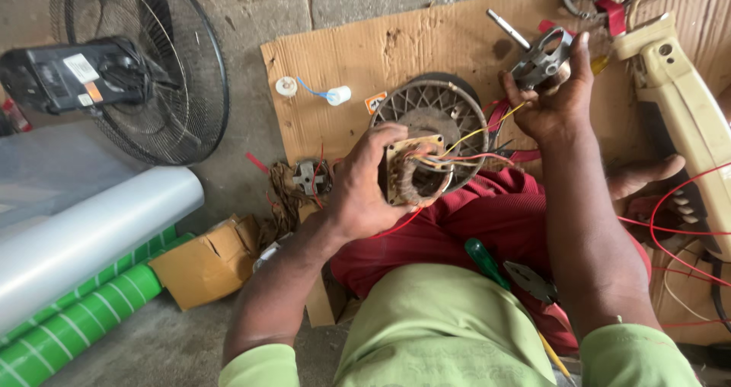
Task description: The person manipulates a fan motor stator and rotor on a cardboard surface. They use pliers and a screwdriver to work on the wiring and internal components of the motor assembly.
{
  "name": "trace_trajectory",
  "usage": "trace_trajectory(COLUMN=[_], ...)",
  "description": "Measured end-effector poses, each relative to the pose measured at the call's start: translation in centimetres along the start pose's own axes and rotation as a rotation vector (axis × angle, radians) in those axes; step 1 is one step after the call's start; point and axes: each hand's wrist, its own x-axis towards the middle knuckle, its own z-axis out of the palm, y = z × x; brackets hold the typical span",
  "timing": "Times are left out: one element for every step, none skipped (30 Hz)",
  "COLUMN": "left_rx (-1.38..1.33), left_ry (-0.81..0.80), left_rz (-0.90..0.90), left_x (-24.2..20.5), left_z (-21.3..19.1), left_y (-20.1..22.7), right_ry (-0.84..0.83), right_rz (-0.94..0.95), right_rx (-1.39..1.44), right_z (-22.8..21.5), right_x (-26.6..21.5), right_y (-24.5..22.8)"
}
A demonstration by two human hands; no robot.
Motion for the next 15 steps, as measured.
trace_trajectory(left_rx=[0.004, 0.009, 0.010, 0.011, 0.012, 0.012, 0.021, 0.029, 0.038, 0.034, 0.030, 0.026, 0.034, 0.042, 0.048], left_ry=[-0.008, -0.017, -0.027, -0.025, -0.024, -0.022, -0.013, -0.003, 0.009, 0.008, 0.008, 0.008, 0.009, 0.011, 0.011], left_rz=[0.004, 0.007, 0.014, 0.041, 0.070, 0.100, 0.106, 0.113, 0.122, 0.130, 0.136, 0.143, 0.166, 0.189, 0.205], left_x=[0.0, 0.1, 0.1, 0.1, 0.0, 0.0, -0.1, -0.2, -0.3, -0.6, -0.7, -0.9, -1.0, -1.2, -1.4], left_z=[0.1, 0.1, 0.2, 0.3, 0.3, 0.4, 0.6, 0.8, 1.0, 1.1, 1.2, 1.3, 1.5, 1.7, 1.9], left_y=[0.2, 0.5, 0.7, 1.0, 1.2, 1.4, 1.4, 1.5, 1.4, 1.3, 1.2, 1.1, 1.0, 0.9, 0.8], right_ry=[0.001, 0.003, 0.006, -0.028, -0.063, -0.097, -0.073, -0.049, -0.027, -0.061, -0.095, -0.128, -0.067, -0.007, 0.057], right_rz=[0.003, 0.005, 0.004, 0.005, 0.003, 0.002, 0.002, 0.001, -0.001, 0.006, 0.015, 0.023, 0.042, 0.062, 0.088], right_rx=[-0.006, -0.011, -0.016, -0.043, -0.069, -0.095, -0.102, -0.108, -0.114, -0.116, -0.117, -0.119, -0.099, -0.078, -0.057], right_z=[-0.2, -0.4, -0.7, -1.0, -1.3, -1.6, -1.7, -1.9, -1.9, -2.0, -2.1, -2.1, -2.1, -2.1, -2.3], right_x=[0.1, 0.1, 0.1, 0.0, -0.1, -0.2, -0.4, -0.5, -0.7, -0.9, -1.2, -1.4, -1.7, -2.0, -2.4], right_y=[0.1, 0.3, 0.2, 0.2, 0.1, 0.0, 0.0, 0.0, -0.1, -0.1, -0.1, -0.1, -0.2, -0.1, 0.2])
